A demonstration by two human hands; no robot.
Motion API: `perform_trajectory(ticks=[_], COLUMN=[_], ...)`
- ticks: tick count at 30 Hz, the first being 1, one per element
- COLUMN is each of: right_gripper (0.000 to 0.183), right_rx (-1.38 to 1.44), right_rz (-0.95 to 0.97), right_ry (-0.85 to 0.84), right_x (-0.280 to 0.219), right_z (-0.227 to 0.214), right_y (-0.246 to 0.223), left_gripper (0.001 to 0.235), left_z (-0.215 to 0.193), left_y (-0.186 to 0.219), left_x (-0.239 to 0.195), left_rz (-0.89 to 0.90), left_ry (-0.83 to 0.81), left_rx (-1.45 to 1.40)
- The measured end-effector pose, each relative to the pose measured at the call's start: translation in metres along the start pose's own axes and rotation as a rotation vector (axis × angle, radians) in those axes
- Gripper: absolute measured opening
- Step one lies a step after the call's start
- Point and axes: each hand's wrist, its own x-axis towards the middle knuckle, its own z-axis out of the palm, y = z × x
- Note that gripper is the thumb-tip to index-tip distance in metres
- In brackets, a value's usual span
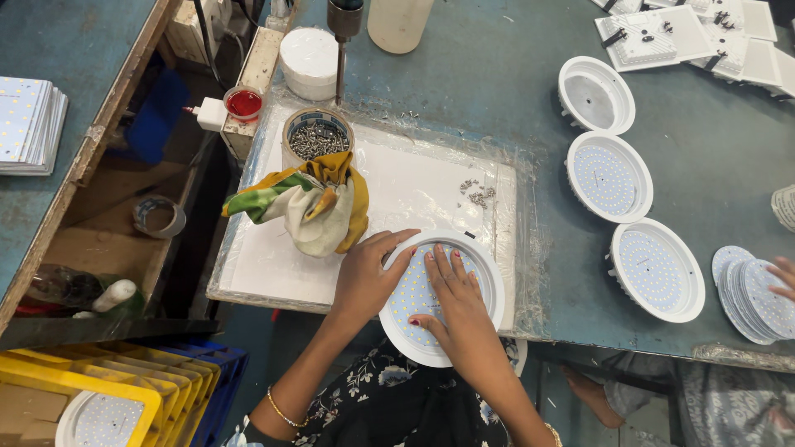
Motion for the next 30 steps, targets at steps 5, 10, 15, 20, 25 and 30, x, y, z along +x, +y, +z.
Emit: perform_trajectory(ticks=[5,10,15,20,25,30], right_gripper=[0.091,0.09,0.089,0.089,0.088,0.09], right_rx=[0.003,0.003,-0.017,-0.029,-0.052,-0.103], right_rz=[0.0,0.043,0.062,0.12,0.156,0.16], right_ry=[0.029,0.033,0.04,0.043,0.045,0.082], right_x=[0.0,-0.001,-0.001,-0.002,-0.001,-0.002], right_z=[0.005,0.007,0.007,0.01,0.012,0.018], right_y=[0.001,-0.002,-0.004,-0.008,-0.01,-0.012], left_gripper=[0.031,0.032,0.031,0.03,0.031,0.031], left_z=[0.002,0.001,0.001,0.002,0.0,0.002], left_y=[-0.003,0.0,0.0,-0.002,-0.001,-0.003], left_x=[0.0,-0.001,-0.002,-0.002,-0.001,-0.002], left_rz=[0.077,0.0,0.002,0.041,0.023,0.033], left_ry=[0.034,0.01,0.013,0.028,0.016,0.022], left_rx=[-0.003,0.017,0.022,0.02,0.004,0.012])
